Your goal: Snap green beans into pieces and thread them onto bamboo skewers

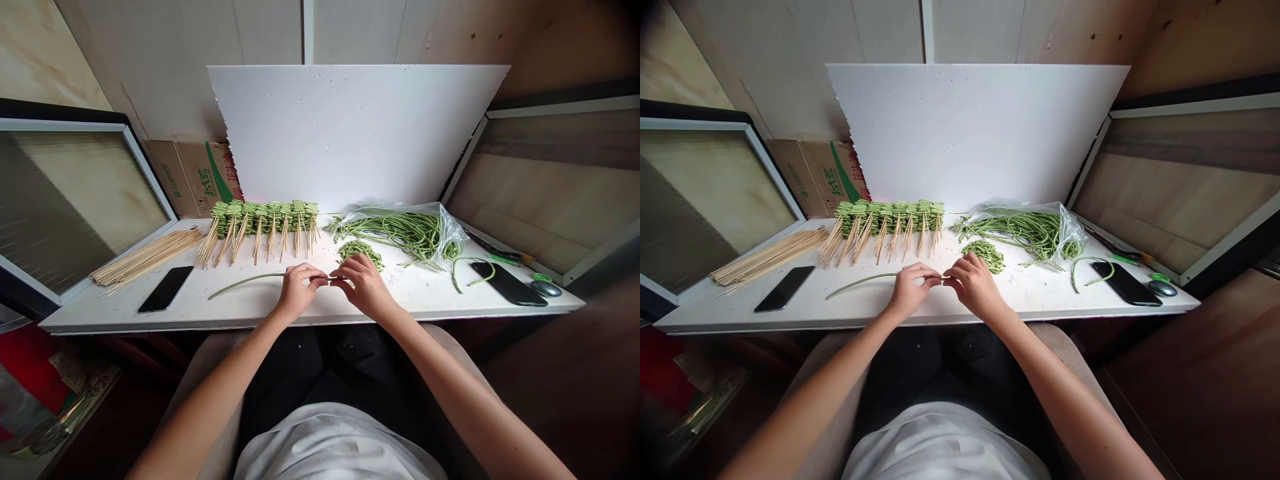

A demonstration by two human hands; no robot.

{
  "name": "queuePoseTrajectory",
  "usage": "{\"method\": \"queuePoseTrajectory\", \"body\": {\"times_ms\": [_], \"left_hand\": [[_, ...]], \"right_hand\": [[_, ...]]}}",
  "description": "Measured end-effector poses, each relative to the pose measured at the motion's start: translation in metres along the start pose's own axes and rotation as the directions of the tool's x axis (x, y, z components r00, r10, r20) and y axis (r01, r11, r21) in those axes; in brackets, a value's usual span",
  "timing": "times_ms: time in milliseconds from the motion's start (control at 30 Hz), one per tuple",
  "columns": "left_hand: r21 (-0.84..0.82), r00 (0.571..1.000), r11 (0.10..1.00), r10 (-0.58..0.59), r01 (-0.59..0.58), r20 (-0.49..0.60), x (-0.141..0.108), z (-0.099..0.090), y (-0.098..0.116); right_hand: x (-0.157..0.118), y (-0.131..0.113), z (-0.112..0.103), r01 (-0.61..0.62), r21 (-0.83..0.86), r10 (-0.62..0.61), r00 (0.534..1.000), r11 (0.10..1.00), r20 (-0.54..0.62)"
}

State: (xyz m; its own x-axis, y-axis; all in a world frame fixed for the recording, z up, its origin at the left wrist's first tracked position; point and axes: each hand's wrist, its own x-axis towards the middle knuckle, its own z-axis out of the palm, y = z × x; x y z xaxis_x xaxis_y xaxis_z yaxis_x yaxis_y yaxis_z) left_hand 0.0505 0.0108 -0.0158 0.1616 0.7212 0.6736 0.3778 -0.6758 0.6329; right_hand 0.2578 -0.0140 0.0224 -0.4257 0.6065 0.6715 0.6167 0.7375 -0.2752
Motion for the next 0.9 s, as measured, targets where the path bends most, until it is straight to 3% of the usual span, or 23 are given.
{"method": "queuePoseTrajectory", "body": {"times_ms": [100, 267, 433, 667, 767, 900], "left_hand": [[0.024, 1.000, 1.000, 0.004, -0.003, -0.016, 0.000, -0.004, 0.009], [-0.044, 0.999, 0.999, 0.016, -0.014, 0.047, 0.001, -0.006, 0.017], [-0.103, 0.995, 0.995, 0.013, -0.003, 0.095, -0.001, -0.003, 0.014], [-0.263, 0.986, 0.960, -0.056, 0.097, 0.158, 0.000, -0.004, 0.004], [-0.273, 0.983, 0.951, -0.107, 0.146, 0.152, 0.004, -0.009, -0.004], [-0.261, 0.979, 0.950, -0.138, 0.174, 0.150, 0.006, -0.012, -0.009]], "right_hand": [[0.001, -0.001, 0.001, -0.041, 0.099, 0.047, 0.997, 0.994, -0.061], [0.002, -0.004, 0.001, -0.103, 0.235, 0.138, 0.981, 0.966, -0.136], [-0.001, -0.001, 0.005, -0.136, 0.353, 0.175, 0.981, 0.926, -0.080], [-0.004, 0.011, 0.016, -0.181, 0.585, 0.194, 0.980, 0.790, 0.041], [-0.003, 0.014, 0.012, -0.187, 0.544, 0.214, 0.977, 0.818, 0.014], [-0.006, 0.037, 0.009, -0.220, 0.243, 0.244, 0.967, 0.945, -0.075]]}}
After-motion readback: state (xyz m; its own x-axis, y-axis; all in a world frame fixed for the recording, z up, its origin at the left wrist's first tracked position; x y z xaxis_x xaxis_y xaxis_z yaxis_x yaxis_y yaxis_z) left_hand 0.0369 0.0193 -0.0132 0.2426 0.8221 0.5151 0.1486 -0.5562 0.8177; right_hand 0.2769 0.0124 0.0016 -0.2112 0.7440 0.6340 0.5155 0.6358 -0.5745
